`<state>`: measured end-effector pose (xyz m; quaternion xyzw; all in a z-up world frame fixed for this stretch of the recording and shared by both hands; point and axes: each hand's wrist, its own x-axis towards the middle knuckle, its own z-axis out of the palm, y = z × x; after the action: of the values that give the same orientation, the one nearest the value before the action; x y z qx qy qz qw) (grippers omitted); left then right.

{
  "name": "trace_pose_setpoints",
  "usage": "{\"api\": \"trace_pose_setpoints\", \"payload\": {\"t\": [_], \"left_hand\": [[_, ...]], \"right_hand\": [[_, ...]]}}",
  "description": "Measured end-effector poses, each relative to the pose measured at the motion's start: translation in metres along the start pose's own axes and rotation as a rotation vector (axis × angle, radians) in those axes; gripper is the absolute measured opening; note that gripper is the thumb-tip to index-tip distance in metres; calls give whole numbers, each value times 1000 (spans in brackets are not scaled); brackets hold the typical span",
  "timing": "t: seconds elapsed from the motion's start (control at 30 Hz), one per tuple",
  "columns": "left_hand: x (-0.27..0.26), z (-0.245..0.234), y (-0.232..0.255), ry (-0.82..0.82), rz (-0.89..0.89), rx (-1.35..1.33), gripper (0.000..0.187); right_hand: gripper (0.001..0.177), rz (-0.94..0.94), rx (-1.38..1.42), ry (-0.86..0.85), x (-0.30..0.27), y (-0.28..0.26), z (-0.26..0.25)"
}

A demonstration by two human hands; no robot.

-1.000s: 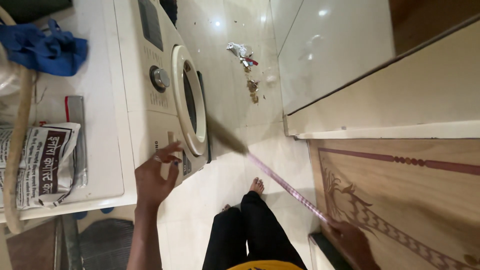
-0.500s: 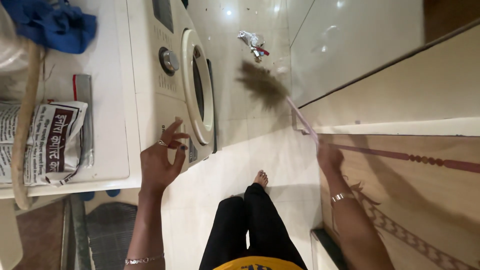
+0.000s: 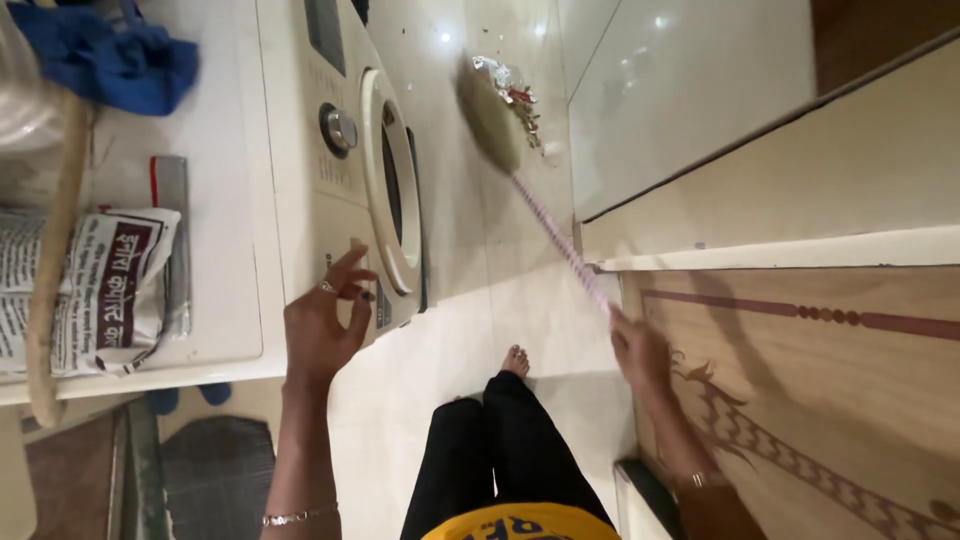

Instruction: The person sweeps debris across the floor using a broom, moving trash into a pile.

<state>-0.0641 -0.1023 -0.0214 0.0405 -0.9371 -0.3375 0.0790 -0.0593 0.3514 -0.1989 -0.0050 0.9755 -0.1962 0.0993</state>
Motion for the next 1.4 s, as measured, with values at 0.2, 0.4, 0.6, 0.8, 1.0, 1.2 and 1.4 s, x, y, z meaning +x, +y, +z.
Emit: {"api": "trace_pose_setpoints", "payload": {"t": [0.2, 0.4, 0.6, 0.8, 1.0, 1.2, 1.4], "left_hand": [[6, -3, 7, -10, 41, 5, 47], [8, 0, 8, -70, 95, 243, 32], [7, 6, 3, -36, 102, 291, 30], [8, 5, 2, -12, 125, 260, 28], [8, 3, 3, -21, 107, 222, 28], [9, 3, 4, -52, 80, 253, 28], [6, 7, -5, -57, 88, 241, 27]], "right_hand": [[47, 193, 215, -328, -136, 32, 21], [35, 260, 43, -273, -57, 57, 122], [30, 245, 77, -104, 130, 19, 155], [47, -22, -79, -6, 136, -14, 120], [46, 131, 231, -299, -60, 56, 53], [41, 367, 217, -419, -106, 59, 102], [42, 285, 308, -41, 36, 8, 159]]}}
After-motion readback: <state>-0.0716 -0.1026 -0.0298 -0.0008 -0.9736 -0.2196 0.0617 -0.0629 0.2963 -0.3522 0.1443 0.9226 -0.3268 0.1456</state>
